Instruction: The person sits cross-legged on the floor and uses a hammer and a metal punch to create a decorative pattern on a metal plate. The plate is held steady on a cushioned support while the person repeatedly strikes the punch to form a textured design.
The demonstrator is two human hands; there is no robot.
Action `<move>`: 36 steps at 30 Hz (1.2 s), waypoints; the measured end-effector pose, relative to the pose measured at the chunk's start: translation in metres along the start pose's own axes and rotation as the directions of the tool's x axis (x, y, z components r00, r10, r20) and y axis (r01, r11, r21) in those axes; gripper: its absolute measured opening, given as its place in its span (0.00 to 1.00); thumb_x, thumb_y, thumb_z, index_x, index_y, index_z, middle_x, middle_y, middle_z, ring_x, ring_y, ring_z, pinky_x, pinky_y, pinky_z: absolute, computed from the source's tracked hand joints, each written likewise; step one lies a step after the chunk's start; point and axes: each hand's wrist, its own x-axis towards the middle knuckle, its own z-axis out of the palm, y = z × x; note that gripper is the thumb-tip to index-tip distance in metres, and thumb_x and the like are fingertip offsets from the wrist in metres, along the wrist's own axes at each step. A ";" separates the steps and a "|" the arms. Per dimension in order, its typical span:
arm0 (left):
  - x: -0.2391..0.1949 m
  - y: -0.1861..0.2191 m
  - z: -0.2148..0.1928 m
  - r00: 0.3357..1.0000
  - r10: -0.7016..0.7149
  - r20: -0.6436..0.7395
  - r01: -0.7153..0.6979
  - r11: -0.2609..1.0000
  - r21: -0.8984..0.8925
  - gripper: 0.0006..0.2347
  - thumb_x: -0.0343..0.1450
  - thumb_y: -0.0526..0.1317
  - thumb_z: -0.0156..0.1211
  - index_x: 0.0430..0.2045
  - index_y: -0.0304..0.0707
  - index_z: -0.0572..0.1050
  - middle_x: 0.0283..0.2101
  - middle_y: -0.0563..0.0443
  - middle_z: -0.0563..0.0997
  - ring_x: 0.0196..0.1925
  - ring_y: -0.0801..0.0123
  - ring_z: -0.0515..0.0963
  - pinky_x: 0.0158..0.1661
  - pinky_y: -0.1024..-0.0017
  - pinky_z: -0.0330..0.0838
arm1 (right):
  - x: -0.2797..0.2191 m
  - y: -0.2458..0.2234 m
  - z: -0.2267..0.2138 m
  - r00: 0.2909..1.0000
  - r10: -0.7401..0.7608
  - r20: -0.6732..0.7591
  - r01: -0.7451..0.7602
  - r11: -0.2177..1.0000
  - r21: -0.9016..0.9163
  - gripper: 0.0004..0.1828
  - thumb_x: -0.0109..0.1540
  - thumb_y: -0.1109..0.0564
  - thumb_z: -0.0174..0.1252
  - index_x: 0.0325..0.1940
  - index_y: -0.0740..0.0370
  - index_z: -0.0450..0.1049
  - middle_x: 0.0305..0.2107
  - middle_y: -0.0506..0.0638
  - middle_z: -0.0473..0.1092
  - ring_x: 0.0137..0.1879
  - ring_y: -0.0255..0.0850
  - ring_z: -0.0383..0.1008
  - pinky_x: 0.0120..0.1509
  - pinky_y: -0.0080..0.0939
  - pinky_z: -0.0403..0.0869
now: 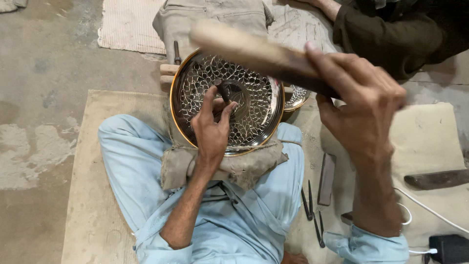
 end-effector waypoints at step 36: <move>0.080 0.011 -0.008 0.740 0.175 0.650 -0.340 0.930 0.137 0.22 0.69 0.35 0.65 0.60 0.52 0.73 0.40 0.52 0.87 0.33 0.68 0.86 0.33 0.67 0.82 | -0.137 0.056 0.068 0.904 0.420 0.077 -0.422 0.855 0.301 0.40 0.64 0.67 0.64 0.79 0.48 0.63 0.49 0.52 0.77 0.49 0.42 0.80 0.56 0.45 0.83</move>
